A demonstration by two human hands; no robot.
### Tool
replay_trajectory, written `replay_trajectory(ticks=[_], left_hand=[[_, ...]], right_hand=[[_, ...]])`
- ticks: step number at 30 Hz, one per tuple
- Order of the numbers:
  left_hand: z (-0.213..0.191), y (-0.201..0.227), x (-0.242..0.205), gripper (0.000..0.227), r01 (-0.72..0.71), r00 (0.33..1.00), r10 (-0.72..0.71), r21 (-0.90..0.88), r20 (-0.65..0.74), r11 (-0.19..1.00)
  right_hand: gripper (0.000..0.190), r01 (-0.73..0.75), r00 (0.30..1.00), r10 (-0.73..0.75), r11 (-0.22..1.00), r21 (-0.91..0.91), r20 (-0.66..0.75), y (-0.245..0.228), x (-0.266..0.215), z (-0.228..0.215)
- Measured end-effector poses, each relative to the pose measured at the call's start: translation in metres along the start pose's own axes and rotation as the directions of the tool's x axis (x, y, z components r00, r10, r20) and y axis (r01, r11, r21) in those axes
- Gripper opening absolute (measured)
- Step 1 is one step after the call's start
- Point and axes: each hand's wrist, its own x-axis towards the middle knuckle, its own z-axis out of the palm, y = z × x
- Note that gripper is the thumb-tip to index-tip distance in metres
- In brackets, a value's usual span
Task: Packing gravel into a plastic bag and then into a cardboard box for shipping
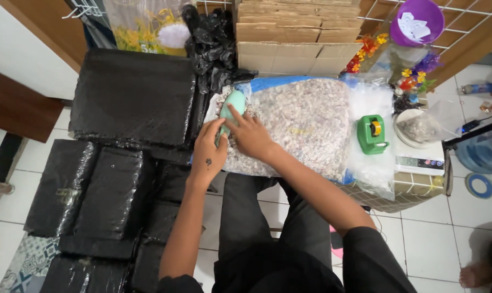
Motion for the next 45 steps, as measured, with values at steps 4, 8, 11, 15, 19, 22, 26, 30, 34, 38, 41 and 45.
replay_trajectory(ticks=[4, 8, 11, 15, 19, 22, 26, 30, 34, 38, 41, 45], left_hand=[[0.014, -0.015, 0.001, 0.041, -0.018, 1.0, 0.018, 0.002, 0.01, 1.0], [0.025, -0.018, 0.003, 0.039, -0.096, 0.995, 0.095, 0.037, 0.035, 0.995], [0.032, -0.013, 0.004, 0.038, -0.117, 0.991, 0.117, 0.003, 0.059, 0.993], [0.036, 0.005, 0.014, 0.039, -0.159, 0.978, 0.156, 0.006, 0.14, 0.987], [0.047, 0.025, 0.034, 0.037, -0.302, 0.948, 0.301, -0.01, 0.1, 0.953], [0.056, 0.04, 0.059, 0.039, -0.39, 0.913, 0.39, -0.027, 0.119, 0.92], [0.084, 0.041, 0.098, 0.041, -0.474, 0.879, 0.47, 0.028, 0.076, 0.88], [0.103, 0.056, 0.136, 0.052, -0.467, 0.883, 0.461, 0.057, 0.091, 0.883], [0.119, 0.058, 0.161, 0.062, -0.51, 0.859, 0.497, 0.119, 0.122, 0.852], [0.137, 0.047, 0.169, 0.063, -0.492, 0.87, 0.478, 0.139, 0.123, 0.859], [0.142, 0.04, 0.168, 0.06, -0.489, 0.872, 0.477, 0.139, 0.112, 0.861], [0.14, 0.04, 0.167, 0.055, -0.495, 0.868, 0.483, 0.126, 0.112, 0.86]], right_hand=[[0.081, 0.002, 1.0, -0.002, 1.0, 0.03, -0.011, 0.046, 0.002, -0.03], [0.059, -0.072, 0.98, 0.08, 0.996, 0.052, -0.18, 0.112, 0.009, -0.06], [0.036, -0.095, 0.913, 0.129, 0.99, 0.104, -0.387, 0.149, 0.011, -0.106], [0.024, -0.104, 0.773, 0.097, 0.994, 0.026, -0.627, 0.187, 0.014, -0.149], [0.025, -0.159, 0.785, 0.12, 0.987, -0.01, -0.608, 0.227, 0.02, -0.141], [0.013, -0.147, 0.804, 0.069, 0.985, -0.086, -0.591, 0.243, 0.025, -0.135], [0.008, -0.134, 0.806, 0.138, 0.99, 0.05, -0.576, 0.245, 0.029, -0.131], [0.016, -0.263, 0.805, 0.274, 0.96, 0.098, -0.526, 0.256, 0.036, -0.114], [0.012, -0.332, 0.799, 0.33, 0.939, 0.089, -0.502, 0.258, 0.041, -0.112], [0.011, -0.359, 0.796, 0.345, 0.931, 0.071, -0.498, 0.263, 0.047, -0.099], [0.008, -0.402, 0.786, 0.375, 0.914, 0.054, -0.491, 0.261, 0.049, -0.099], [0.001, -0.39, 0.82, 0.335, 0.921, -0.024, -0.465, 0.262, 0.051, -0.103]])
